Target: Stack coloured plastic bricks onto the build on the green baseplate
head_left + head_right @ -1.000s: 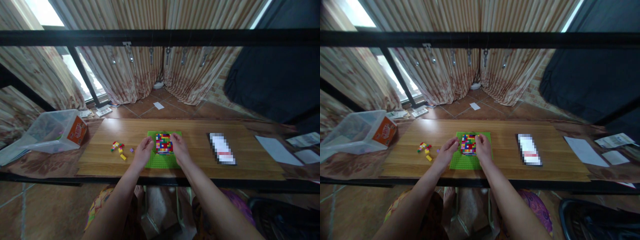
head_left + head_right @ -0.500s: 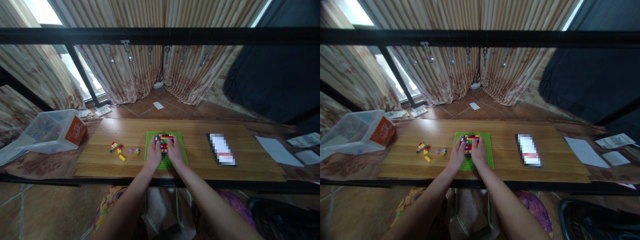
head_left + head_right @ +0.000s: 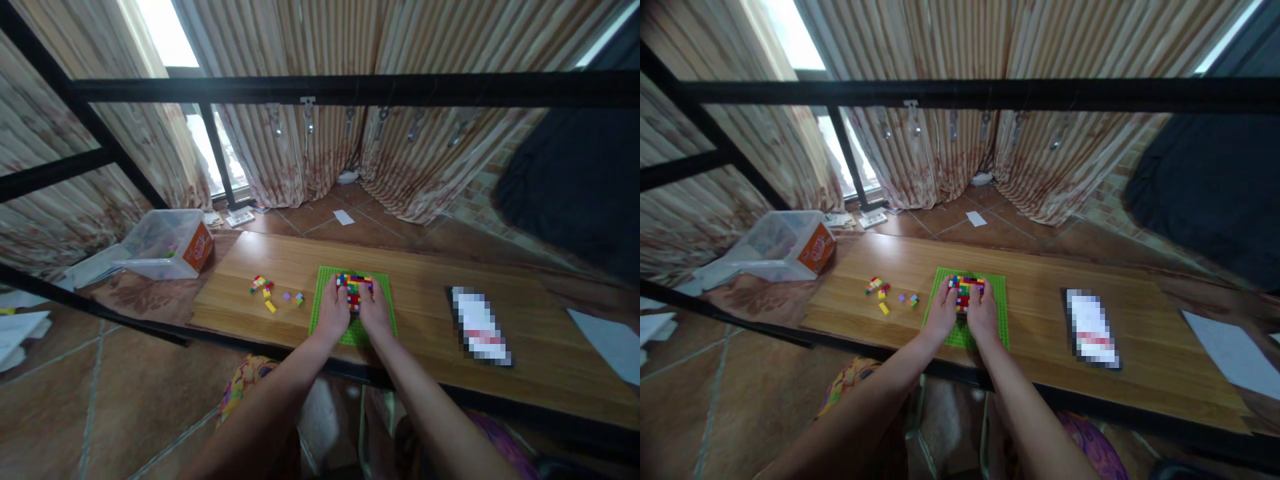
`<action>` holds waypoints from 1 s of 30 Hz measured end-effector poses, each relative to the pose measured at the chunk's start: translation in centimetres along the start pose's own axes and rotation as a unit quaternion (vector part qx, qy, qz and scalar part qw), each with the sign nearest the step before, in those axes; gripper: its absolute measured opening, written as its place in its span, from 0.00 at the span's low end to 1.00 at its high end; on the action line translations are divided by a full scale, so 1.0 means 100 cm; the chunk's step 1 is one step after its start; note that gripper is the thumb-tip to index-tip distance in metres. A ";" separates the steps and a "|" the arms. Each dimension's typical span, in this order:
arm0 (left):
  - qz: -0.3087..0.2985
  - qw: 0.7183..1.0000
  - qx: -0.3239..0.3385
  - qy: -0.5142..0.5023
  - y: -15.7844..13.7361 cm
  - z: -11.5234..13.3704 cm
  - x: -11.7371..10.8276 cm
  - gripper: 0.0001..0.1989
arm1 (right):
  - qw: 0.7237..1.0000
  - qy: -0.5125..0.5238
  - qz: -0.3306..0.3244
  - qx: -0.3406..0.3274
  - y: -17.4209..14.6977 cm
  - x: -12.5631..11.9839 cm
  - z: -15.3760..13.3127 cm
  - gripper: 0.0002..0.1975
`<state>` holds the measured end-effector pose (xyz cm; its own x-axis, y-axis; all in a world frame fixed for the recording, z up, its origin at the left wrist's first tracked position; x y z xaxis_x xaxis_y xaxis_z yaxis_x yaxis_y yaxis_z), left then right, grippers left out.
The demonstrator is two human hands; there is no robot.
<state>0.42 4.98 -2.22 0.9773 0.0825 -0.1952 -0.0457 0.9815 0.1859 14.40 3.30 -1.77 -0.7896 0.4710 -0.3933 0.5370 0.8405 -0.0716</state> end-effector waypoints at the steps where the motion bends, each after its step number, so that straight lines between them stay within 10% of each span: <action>1: 0.002 1.000 -0.004 -0.005 -0.002 0.000 0.000 0.25 | 1.000 0.003 -0.009 0.004 0.000 0.000 0.003 0.30; 10: 0.005 0.992 -0.102 -0.076 0.010 -0.009 -0.005 0.13 | 0.989 0.123 -0.067 0.052 0.016 -0.001 0.019 0.28; 30: -0.017 0.999 -0.029 -0.032 0.021 0.008 -0.001 0.03 | 0.998 -0.003 -0.032 -0.058 0.017 0.005 -0.011 0.19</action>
<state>0.39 6.88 -1.07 0.9896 0.0395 -0.1383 -0.0223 0.9921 0.1235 14.64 5.28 -1.08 -0.8188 0.4142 -0.3975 0.4474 0.8943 0.0102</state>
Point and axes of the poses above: each hand's wrist, its own y-axis towards the middle knuckle, its own x-axis out of the palm, z = x × y, the point moved 8 cm from there along y, towards the middle knuckle, and after that the axes turned 9 degrees about x, right-handed, at the moved point
